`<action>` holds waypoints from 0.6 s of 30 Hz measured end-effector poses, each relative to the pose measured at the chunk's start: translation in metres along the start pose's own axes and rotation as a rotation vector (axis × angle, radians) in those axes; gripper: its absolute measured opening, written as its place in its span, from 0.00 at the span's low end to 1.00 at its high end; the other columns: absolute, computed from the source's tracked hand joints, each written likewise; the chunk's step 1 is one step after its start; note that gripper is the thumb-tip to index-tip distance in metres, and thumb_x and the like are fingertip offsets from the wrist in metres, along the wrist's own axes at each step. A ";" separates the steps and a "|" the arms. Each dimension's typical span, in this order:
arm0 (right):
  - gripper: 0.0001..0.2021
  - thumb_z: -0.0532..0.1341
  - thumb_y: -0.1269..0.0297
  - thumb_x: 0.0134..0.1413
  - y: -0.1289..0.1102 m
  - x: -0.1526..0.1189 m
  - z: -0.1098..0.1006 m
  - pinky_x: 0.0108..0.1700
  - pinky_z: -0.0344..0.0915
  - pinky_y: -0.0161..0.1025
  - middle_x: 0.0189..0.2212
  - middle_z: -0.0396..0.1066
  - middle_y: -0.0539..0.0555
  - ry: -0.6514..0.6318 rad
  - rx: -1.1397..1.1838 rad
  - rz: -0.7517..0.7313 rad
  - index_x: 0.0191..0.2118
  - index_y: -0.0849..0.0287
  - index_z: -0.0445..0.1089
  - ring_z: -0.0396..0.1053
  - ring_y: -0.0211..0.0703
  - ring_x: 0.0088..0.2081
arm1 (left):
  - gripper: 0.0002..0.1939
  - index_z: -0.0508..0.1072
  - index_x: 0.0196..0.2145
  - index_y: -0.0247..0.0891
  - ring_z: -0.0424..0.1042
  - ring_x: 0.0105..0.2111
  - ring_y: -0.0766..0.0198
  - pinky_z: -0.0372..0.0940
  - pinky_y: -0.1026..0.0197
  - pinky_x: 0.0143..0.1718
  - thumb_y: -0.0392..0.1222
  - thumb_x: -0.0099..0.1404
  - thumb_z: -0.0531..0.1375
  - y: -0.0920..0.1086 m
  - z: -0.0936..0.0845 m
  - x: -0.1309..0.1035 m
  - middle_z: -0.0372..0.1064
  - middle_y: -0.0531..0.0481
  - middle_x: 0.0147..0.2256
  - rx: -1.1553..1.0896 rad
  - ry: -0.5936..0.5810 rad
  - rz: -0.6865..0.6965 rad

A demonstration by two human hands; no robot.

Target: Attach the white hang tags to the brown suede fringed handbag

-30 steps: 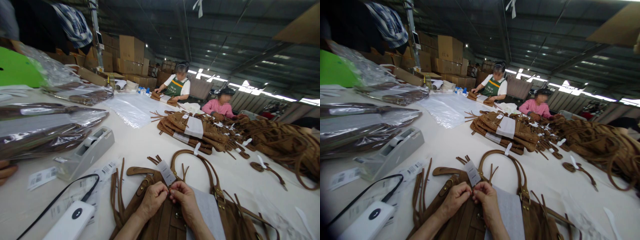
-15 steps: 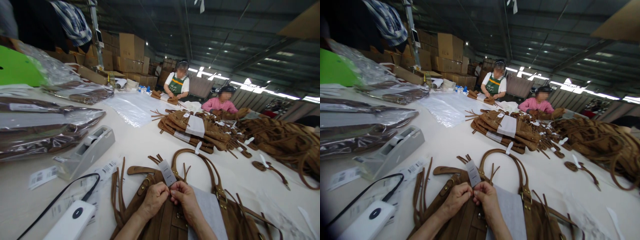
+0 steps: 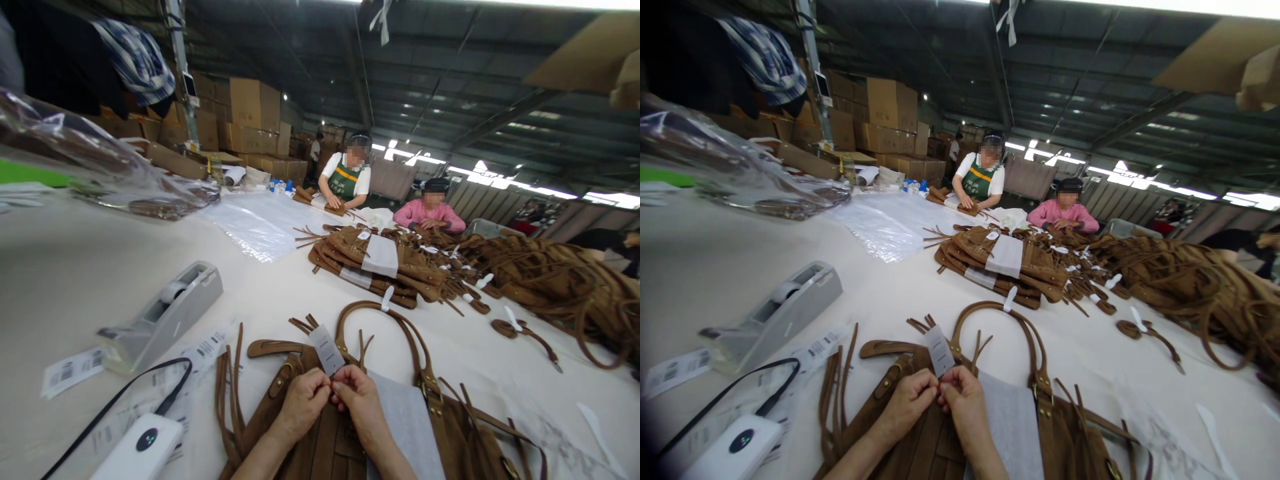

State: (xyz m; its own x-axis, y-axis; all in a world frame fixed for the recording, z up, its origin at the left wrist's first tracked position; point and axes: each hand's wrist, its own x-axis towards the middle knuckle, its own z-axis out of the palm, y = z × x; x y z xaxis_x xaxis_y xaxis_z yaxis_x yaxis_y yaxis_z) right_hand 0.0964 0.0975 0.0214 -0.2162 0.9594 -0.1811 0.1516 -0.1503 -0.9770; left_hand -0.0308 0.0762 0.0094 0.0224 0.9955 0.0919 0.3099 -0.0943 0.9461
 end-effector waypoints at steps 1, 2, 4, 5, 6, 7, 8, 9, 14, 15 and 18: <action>0.05 0.55 0.64 0.40 0.000 -0.002 0.001 0.21 0.56 0.32 0.18 0.62 0.47 0.033 -0.071 -0.042 0.26 0.59 0.61 0.61 0.36 0.21 | 0.09 0.64 0.20 0.36 0.62 0.26 0.67 0.55 0.66 0.30 0.36 0.54 0.49 0.001 0.000 -0.001 0.62 0.53 0.23 0.009 0.005 0.012; 0.05 0.55 0.63 0.42 0.000 -0.003 0.002 0.23 0.57 0.34 0.20 0.62 0.48 0.080 -0.158 -0.099 0.25 0.58 0.61 0.61 0.38 0.22 | 0.09 0.64 0.20 0.36 0.62 0.27 0.67 0.55 0.66 0.30 0.36 0.54 0.49 0.001 0.000 -0.001 0.62 0.53 0.23 0.016 0.007 0.026; 0.07 0.53 0.61 0.46 -0.003 -0.004 0.004 0.28 0.60 0.38 0.24 0.62 0.50 0.205 -0.341 -0.233 0.25 0.58 0.61 0.62 0.41 0.26 | 0.08 0.64 0.20 0.36 0.62 0.27 0.67 0.55 0.66 0.30 0.36 0.54 0.49 0.002 0.000 -0.002 0.62 0.53 0.24 0.028 0.009 0.055; 0.08 0.52 0.60 0.48 -0.006 -0.002 0.005 0.32 0.60 0.39 0.26 0.62 0.52 0.263 -0.420 -0.285 0.27 0.58 0.62 0.63 0.42 0.29 | 0.08 0.64 0.20 0.36 0.62 0.27 0.67 0.55 0.66 0.30 0.35 0.54 0.49 0.001 0.000 -0.002 0.61 0.53 0.24 0.036 0.012 0.066; 0.08 0.52 0.60 0.48 -0.009 0.000 0.007 0.35 0.59 0.41 0.29 0.62 0.53 0.314 -0.488 -0.313 0.29 0.58 0.63 0.63 0.44 0.32 | 0.08 0.64 0.20 0.36 0.62 0.27 0.67 0.54 0.66 0.30 0.35 0.54 0.49 0.000 0.000 -0.002 0.61 0.53 0.23 0.045 0.015 0.076; 0.08 0.53 0.60 0.48 -0.013 0.004 0.008 0.37 0.59 0.42 0.31 0.62 0.55 0.349 -0.549 -0.312 0.31 0.58 0.63 0.63 0.46 0.34 | 0.08 0.64 0.20 0.36 0.62 0.27 0.67 0.54 0.66 0.30 0.34 0.54 0.49 -0.001 0.001 -0.002 0.61 0.53 0.23 0.056 0.018 0.086; 0.09 0.54 0.61 0.47 -0.017 0.008 0.009 0.38 0.58 0.43 0.33 0.61 0.56 0.364 -0.600 -0.294 0.34 0.59 0.63 0.62 0.47 0.35 | 0.08 0.64 0.20 0.36 0.62 0.27 0.68 0.54 0.66 0.30 0.33 0.53 0.49 -0.002 0.001 -0.002 0.60 0.53 0.23 0.066 0.019 0.095; 0.09 0.55 0.63 0.45 -0.020 0.013 0.010 0.38 0.58 0.43 0.35 0.60 0.56 0.362 -0.638 -0.269 0.35 0.59 0.64 0.62 0.47 0.35 | 0.08 0.64 0.20 0.36 0.62 0.27 0.68 0.54 0.66 0.29 0.33 0.53 0.49 -0.002 0.001 -0.002 0.60 0.53 0.23 0.076 0.019 0.103; 0.07 0.56 0.73 0.36 -0.024 0.038 0.006 0.37 0.56 0.40 0.30 0.60 0.53 0.307 -0.632 -0.231 0.27 0.57 0.67 0.62 0.45 0.32 | 0.08 0.66 0.22 0.37 0.63 0.28 0.67 0.56 0.66 0.31 0.33 0.54 0.49 0.001 -0.001 -0.003 0.62 0.53 0.25 0.101 0.023 0.123; 0.04 0.57 0.72 0.36 -0.023 0.041 0.003 0.36 0.57 0.39 0.27 0.61 0.51 0.296 -0.603 -0.230 0.24 0.57 0.66 0.61 0.44 0.31 | 0.08 0.67 0.23 0.37 0.63 0.29 0.67 0.56 0.65 0.32 0.33 0.54 0.50 0.002 -0.002 -0.003 0.62 0.52 0.25 0.096 0.027 0.129; 0.04 0.56 0.64 0.43 -0.025 0.038 -0.006 0.32 0.58 0.35 0.21 0.62 0.48 0.243 -0.478 -0.248 0.24 0.58 0.64 0.61 0.40 0.28 | 0.08 0.69 0.25 0.37 0.64 0.32 0.65 0.58 0.64 0.35 0.34 0.54 0.51 0.006 -0.004 -0.005 0.63 0.51 0.28 0.045 0.042 0.154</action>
State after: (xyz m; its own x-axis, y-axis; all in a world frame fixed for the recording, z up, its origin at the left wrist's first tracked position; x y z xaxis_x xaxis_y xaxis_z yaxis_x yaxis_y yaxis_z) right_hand 0.0902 0.1396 0.0399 -0.0818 0.9878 0.1328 0.5547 0.1558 -0.8173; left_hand -0.0330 0.0711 0.0155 0.0339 0.9680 0.2486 0.3484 -0.2446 0.9049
